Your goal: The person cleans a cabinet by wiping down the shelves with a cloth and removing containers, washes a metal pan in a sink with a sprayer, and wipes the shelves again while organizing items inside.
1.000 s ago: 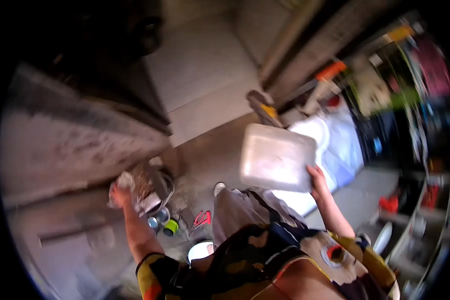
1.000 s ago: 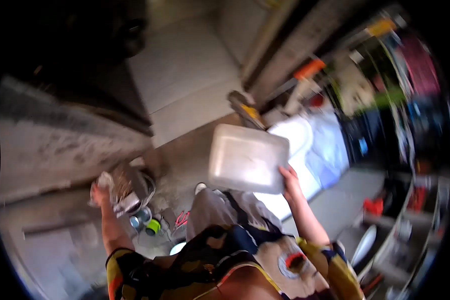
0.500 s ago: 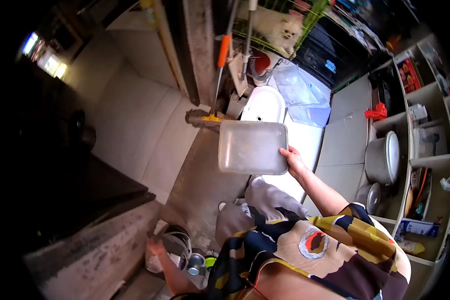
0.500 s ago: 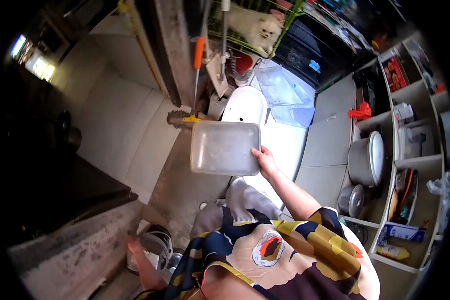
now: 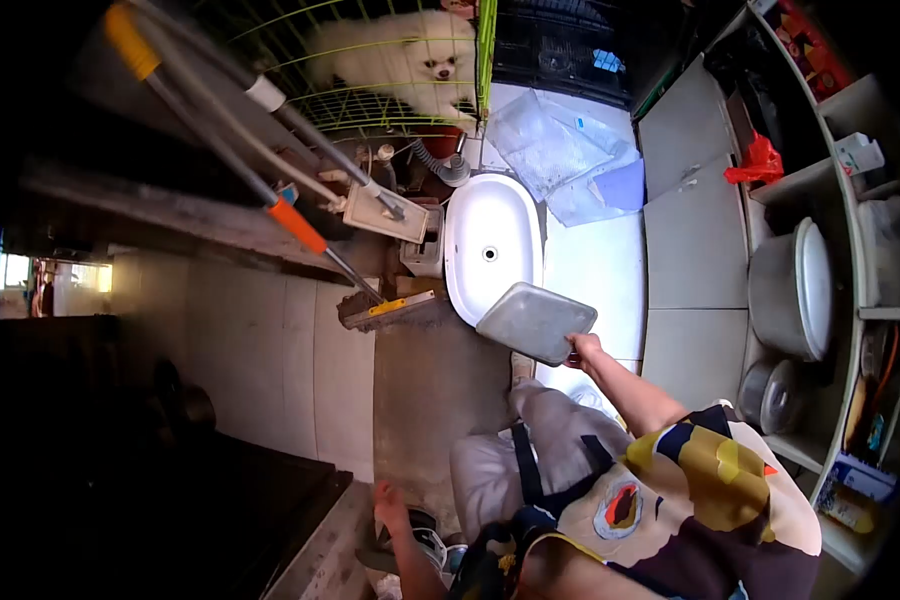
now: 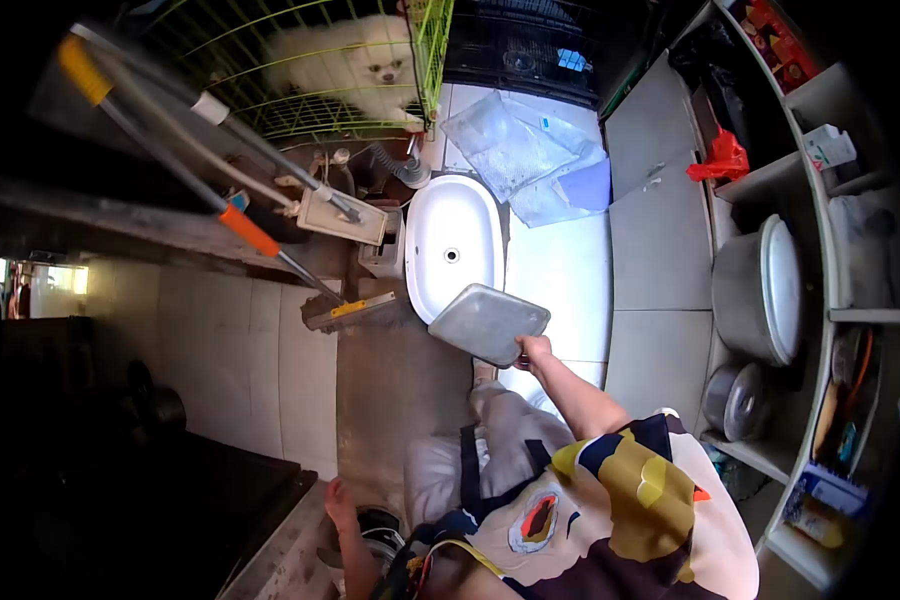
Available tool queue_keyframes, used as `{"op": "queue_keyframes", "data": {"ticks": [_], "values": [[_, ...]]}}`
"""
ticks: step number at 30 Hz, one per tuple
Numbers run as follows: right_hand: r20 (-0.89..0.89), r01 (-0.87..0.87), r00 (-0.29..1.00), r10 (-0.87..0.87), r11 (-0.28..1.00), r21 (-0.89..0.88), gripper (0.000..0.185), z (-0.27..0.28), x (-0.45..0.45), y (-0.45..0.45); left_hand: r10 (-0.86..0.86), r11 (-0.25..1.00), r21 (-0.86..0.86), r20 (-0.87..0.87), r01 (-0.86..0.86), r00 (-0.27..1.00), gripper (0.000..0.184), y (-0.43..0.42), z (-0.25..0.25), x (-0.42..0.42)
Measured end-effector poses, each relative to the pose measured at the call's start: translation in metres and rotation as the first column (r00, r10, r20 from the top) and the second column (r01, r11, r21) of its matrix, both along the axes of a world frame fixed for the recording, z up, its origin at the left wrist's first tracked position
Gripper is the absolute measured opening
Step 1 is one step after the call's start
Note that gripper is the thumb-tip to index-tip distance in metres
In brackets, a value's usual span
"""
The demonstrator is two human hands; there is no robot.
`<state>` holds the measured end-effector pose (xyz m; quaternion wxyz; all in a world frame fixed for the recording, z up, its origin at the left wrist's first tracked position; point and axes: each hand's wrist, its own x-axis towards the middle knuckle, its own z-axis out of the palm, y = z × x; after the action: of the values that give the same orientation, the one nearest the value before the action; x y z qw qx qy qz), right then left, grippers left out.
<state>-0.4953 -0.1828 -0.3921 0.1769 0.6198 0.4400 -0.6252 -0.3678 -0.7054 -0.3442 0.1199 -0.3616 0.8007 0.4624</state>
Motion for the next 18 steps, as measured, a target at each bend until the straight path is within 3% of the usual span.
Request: {"op": "queue_keyframes", "data": {"ticks": [2, 5, 9, 12, 14, 16, 18], "values": [[0.024, 0.053, 0.998, -0.053, 0.999, 0.002, 0.026, -0.033, -0.018, 0.003, -0.199, 0.98, -0.022, -0.058, 0.198, 0.978, 0.038, 0.003, -0.02, -0.009], [0.024, 0.117, 0.993, -0.117, 0.993, 0.004, 0.023, -0.074, -0.044, -0.005, -0.305, 0.951, -0.024, 0.088, 0.308, 0.948, 0.037, 0.056, 0.031, -0.048], [0.028, 0.227, 0.974, -0.226, 0.974, -0.006, 0.023, -0.13, -0.075, -0.016, -0.336, 0.941, 0.036, 0.184, 0.335, 0.924, 0.034, 0.079, 0.026, -0.075], [0.063, 0.267, 0.962, -0.266, 0.964, -0.01, 0.022, -0.187, -0.084, -0.015, -0.365, 0.93, 0.107, 0.162, 0.352, 0.917, 0.033, 0.059, -0.027, -0.074], [0.051, 0.261, 0.964, -0.259, 0.964, -0.039, 0.023, -0.223, -0.09, -0.013, -0.283, 0.958, 0.111, 0.195, 0.266, 0.939, 0.029, 0.054, -0.049, -0.079], [0.063, 0.263, 0.962, -0.267, 0.963, 0.065, 0.028, -0.26, -0.097, -0.01, -0.404, 0.903, 0.227, 0.157, 0.365, 0.901, 0.026, 0.064, -0.051, -0.102], [0.016, 0.093, 0.995, -0.101, 0.964, 0.249, 0.023, -0.326, -0.098, -0.001, -0.398, 0.913, 0.179, 0.203, 0.366, 0.895, 0.025, 0.055, -0.064, -0.104]]}}
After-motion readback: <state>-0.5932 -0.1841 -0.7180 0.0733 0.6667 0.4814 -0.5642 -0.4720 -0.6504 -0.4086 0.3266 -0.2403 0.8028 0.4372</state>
